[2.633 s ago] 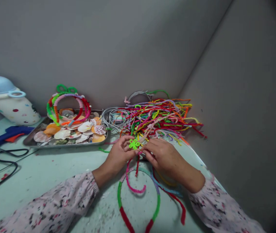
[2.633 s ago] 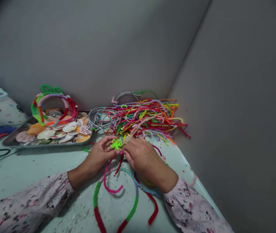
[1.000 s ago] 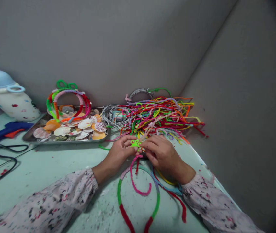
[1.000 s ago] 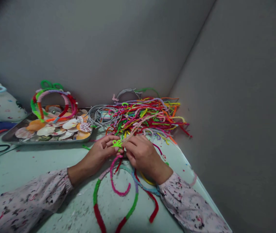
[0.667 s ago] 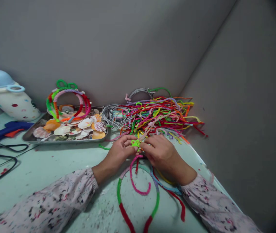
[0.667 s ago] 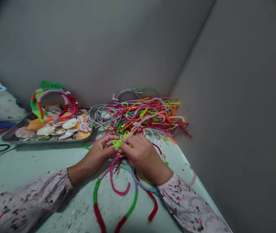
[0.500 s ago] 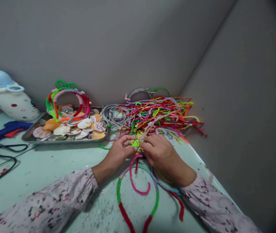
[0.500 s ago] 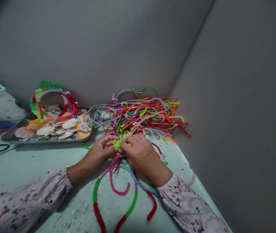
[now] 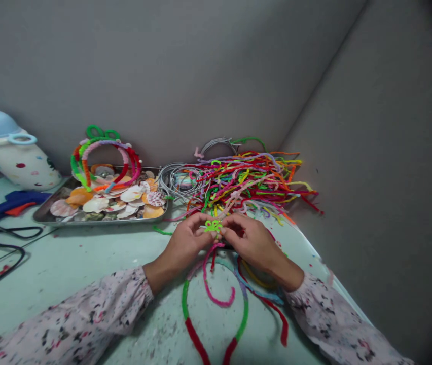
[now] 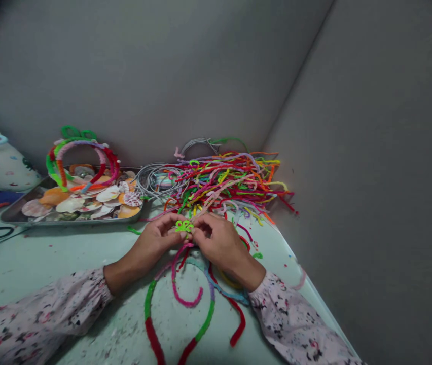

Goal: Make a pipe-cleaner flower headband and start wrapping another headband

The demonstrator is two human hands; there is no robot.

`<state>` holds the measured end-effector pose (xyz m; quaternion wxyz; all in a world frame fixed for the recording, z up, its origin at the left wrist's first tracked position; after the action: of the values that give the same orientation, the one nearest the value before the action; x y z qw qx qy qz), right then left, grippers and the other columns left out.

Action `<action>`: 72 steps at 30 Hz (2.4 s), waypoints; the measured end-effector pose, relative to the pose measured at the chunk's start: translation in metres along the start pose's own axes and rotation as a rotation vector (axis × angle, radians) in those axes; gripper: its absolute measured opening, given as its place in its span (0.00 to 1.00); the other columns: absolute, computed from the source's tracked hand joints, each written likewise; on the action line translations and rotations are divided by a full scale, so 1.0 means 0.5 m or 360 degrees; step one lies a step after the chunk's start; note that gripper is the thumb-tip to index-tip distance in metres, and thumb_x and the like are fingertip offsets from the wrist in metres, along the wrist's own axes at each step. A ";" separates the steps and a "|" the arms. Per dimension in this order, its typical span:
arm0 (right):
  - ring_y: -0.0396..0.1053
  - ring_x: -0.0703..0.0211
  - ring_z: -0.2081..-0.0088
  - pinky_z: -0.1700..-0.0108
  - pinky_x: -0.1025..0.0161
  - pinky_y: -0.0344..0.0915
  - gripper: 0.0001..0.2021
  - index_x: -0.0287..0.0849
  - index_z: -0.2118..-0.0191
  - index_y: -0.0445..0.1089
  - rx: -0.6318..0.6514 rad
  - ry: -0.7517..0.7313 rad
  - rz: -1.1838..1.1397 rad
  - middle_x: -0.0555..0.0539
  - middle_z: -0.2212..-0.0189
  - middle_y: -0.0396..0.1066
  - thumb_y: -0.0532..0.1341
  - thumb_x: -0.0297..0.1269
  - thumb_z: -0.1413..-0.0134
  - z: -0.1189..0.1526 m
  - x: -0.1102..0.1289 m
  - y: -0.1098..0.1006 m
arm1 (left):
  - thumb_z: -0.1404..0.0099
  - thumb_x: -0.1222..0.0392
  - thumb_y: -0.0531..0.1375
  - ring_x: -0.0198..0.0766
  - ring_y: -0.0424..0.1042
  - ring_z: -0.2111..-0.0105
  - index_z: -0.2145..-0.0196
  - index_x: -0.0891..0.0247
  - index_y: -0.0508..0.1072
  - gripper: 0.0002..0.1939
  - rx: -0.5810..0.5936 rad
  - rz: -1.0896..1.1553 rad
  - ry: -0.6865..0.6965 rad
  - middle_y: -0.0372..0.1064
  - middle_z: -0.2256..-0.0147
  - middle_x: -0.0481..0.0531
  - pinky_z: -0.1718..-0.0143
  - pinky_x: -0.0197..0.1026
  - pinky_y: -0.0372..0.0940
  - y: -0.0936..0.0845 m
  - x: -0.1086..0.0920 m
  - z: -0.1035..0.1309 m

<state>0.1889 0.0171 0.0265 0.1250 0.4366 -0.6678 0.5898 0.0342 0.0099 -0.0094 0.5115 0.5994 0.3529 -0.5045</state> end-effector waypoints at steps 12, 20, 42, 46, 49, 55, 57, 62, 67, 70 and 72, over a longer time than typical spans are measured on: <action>0.63 0.64 0.74 0.72 0.68 0.57 0.04 0.41 0.71 0.68 0.0085 0.0199 -0.0184 0.53 0.77 0.66 0.57 0.30 0.50 0.002 0.001 0.013 | 0.45 0.60 0.64 0.33 0.70 0.73 0.64 0.66 0.70 0.11 -0.0042 -0.0103 -0.0065 0.71 0.70 0.49 0.69 0.35 0.65 0.006 -0.001 0.004; 0.61 0.65 0.76 0.73 0.68 0.56 0.04 0.41 0.73 0.67 0.0092 0.0212 -0.0190 0.53 0.78 0.65 0.57 0.29 0.51 0.005 0.013 0.016 | 0.46 0.58 0.63 0.35 0.71 0.76 0.68 0.65 0.70 0.10 -0.0046 -0.0181 -0.0113 0.70 0.76 0.47 0.72 0.37 0.66 0.009 -0.002 0.004; 0.62 0.63 0.74 0.71 0.67 0.55 0.06 0.41 0.71 0.67 0.0064 -0.0010 0.0029 0.52 0.76 0.67 0.56 0.25 0.51 0.011 0.015 0.024 | 0.49 0.64 0.58 0.33 0.65 0.77 0.74 0.65 0.71 0.03 -0.0077 -0.0583 0.0030 0.66 0.78 0.46 0.75 0.34 0.60 0.002 0.003 -0.001; 0.62 0.63 0.74 0.71 0.67 0.55 0.06 0.41 0.72 0.67 0.0076 -0.0005 0.0057 0.52 0.77 0.67 0.56 0.25 0.52 0.011 0.013 0.026 | 0.49 0.65 0.58 0.32 0.63 0.77 0.75 0.65 0.70 0.02 -0.0050 -0.0655 0.0055 0.66 0.78 0.46 0.75 0.34 0.59 0.002 0.002 -0.002; 0.62 0.63 0.74 0.71 0.66 0.56 0.06 0.41 0.72 0.68 0.0077 -0.0006 0.0045 0.52 0.76 0.67 0.56 0.25 0.52 0.011 0.016 0.024 | 0.49 0.65 0.58 0.32 0.64 0.77 0.75 0.65 0.70 0.02 -0.0063 -0.0661 0.0050 0.66 0.78 0.46 0.75 0.34 0.59 0.003 -0.001 -0.002; 0.63 0.64 0.74 0.71 0.67 0.57 0.05 0.40 0.71 0.68 0.0149 0.0186 -0.0217 0.52 0.76 0.67 0.56 0.27 0.51 0.005 0.018 0.009 | 0.45 0.60 0.60 0.34 0.69 0.76 0.71 0.65 0.69 0.06 0.0029 -0.0267 -0.0080 0.67 0.76 0.47 0.72 0.36 0.65 0.010 -0.005 0.002; 0.62 0.64 0.74 0.71 0.67 0.57 0.05 0.40 0.71 0.68 0.0160 0.0233 -0.0279 0.52 0.77 0.67 0.56 0.28 0.51 0.002 0.016 0.005 | 0.44 0.59 0.60 0.33 0.70 0.76 0.71 0.66 0.68 0.07 0.0042 -0.0203 -0.0096 0.67 0.75 0.47 0.71 0.36 0.65 0.010 -0.006 0.003; 0.61 0.65 0.75 0.72 0.68 0.56 0.04 0.40 0.71 0.68 0.0171 0.0275 -0.0330 0.54 0.78 0.65 0.56 0.28 0.51 0.002 0.012 0.006 | 0.44 0.61 0.60 0.32 0.69 0.76 0.71 0.67 0.69 0.06 0.0017 -0.0272 -0.0089 0.67 0.76 0.47 0.71 0.36 0.64 0.006 -0.003 0.002; 0.64 0.64 0.72 0.69 0.67 0.60 0.03 0.40 0.69 0.69 0.0238 0.0303 -0.0537 0.52 0.74 0.68 0.58 0.31 0.49 0.002 -0.002 0.014 | 0.44 0.61 0.60 0.32 0.68 0.76 0.71 0.67 0.70 0.06 0.0028 -0.0260 -0.0104 0.68 0.76 0.48 0.71 0.36 0.64 0.004 -0.001 0.001; 0.67 0.63 0.68 0.65 0.66 0.64 0.05 0.41 0.63 0.69 0.0326 0.0222 -0.0781 0.50 0.69 0.70 0.59 0.34 0.46 -0.001 -0.013 0.016 | 0.44 0.61 0.61 0.32 0.67 0.76 0.72 0.68 0.70 0.06 0.0053 -0.0197 -0.0122 0.68 0.76 0.49 0.72 0.35 0.63 0.005 -0.005 0.001; 0.69 0.62 0.65 0.62 0.65 0.65 0.08 0.42 0.59 0.69 0.0390 0.0134 -0.0848 0.49 0.66 0.71 0.59 0.35 0.45 -0.001 -0.016 0.015 | 0.44 0.62 0.61 0.32 0.67 0.76 0.72 0.68 0.71 0.06 0.0071 -0.0156 -0.0137 0.69 0.76 0.49 0.72 0.35 0.63 0.007 -0.007 0.002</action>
<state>0.1880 0.0206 0.0163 0.2492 0.5835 -0.4477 0.6300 0.0364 0.0087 -0.0051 0.4873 0.5705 0.3482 -0.5620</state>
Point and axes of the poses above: each hand's wrist, its own z-axis away from the middle knuckle, its own y-axis out of the palm, x = y × z, the point moved 3 cm from there along -z, towards the middle knuckle
